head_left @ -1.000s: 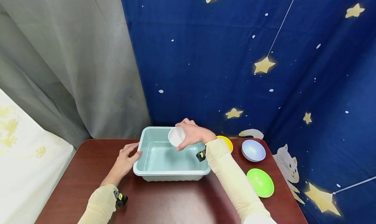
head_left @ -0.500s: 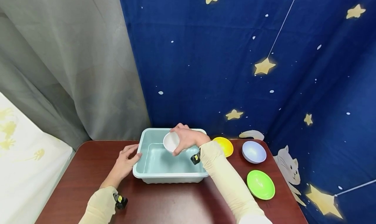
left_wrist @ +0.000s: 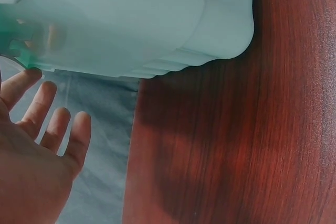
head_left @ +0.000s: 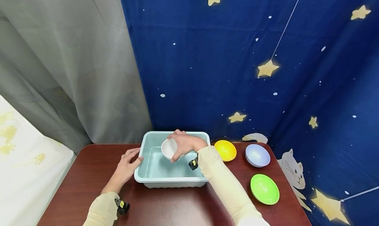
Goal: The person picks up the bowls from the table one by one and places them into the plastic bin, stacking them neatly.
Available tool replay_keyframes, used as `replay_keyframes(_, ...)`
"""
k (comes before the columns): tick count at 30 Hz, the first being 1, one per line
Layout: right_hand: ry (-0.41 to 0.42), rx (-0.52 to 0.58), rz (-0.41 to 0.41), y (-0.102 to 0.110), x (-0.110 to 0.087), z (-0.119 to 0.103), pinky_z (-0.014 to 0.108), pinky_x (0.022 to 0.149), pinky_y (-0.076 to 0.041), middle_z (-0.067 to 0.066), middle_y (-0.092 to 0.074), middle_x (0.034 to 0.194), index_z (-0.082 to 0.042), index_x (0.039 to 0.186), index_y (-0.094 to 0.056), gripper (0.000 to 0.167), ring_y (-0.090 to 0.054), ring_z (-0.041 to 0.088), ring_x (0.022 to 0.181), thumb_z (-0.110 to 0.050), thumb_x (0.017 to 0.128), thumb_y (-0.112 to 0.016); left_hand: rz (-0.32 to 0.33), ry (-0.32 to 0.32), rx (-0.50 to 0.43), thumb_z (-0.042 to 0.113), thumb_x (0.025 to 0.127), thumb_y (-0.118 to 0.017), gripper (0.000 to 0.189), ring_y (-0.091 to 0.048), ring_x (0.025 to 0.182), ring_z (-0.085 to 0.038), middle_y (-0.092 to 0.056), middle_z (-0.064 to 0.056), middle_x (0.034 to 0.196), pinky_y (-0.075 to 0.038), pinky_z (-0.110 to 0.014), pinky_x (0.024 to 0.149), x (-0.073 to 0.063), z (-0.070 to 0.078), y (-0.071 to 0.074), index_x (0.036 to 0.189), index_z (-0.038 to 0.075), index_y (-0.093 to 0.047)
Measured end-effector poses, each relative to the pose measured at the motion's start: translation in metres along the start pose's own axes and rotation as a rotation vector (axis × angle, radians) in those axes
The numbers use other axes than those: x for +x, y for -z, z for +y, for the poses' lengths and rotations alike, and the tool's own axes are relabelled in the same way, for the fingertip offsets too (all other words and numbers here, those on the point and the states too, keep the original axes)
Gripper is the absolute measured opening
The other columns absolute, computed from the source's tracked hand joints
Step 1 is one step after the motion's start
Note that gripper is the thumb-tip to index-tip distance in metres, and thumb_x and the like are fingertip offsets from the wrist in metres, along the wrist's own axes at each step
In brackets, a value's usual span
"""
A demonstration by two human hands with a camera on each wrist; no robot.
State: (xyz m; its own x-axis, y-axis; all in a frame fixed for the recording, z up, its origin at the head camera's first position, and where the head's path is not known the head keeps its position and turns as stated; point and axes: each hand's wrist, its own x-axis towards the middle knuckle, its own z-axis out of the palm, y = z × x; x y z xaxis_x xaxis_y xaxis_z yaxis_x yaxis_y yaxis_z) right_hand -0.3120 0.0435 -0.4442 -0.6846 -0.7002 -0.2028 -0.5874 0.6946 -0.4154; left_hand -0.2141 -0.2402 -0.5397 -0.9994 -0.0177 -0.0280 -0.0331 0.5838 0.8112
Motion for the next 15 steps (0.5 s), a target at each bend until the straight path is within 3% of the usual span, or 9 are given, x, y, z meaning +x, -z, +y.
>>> replay_keyframes(15,-0.002,0.036,0.01,-0.012,0.005,0.006,0.028,0.095,-0.046,0.004,-0.049,0.14,-0.016,0.146,-0.052,0.096,-0.045,0.021,0.123,-0.04,0.063,-0.094,0.019,0.006,0.002,0.043,0.103,-0.058,0.061,-0.033,0.141,-0.031,-0.042,-0.008,0.159,-0.034,-0.058,0.111,0.001,0.0,-0.003,0.153,0.011,-0.047)
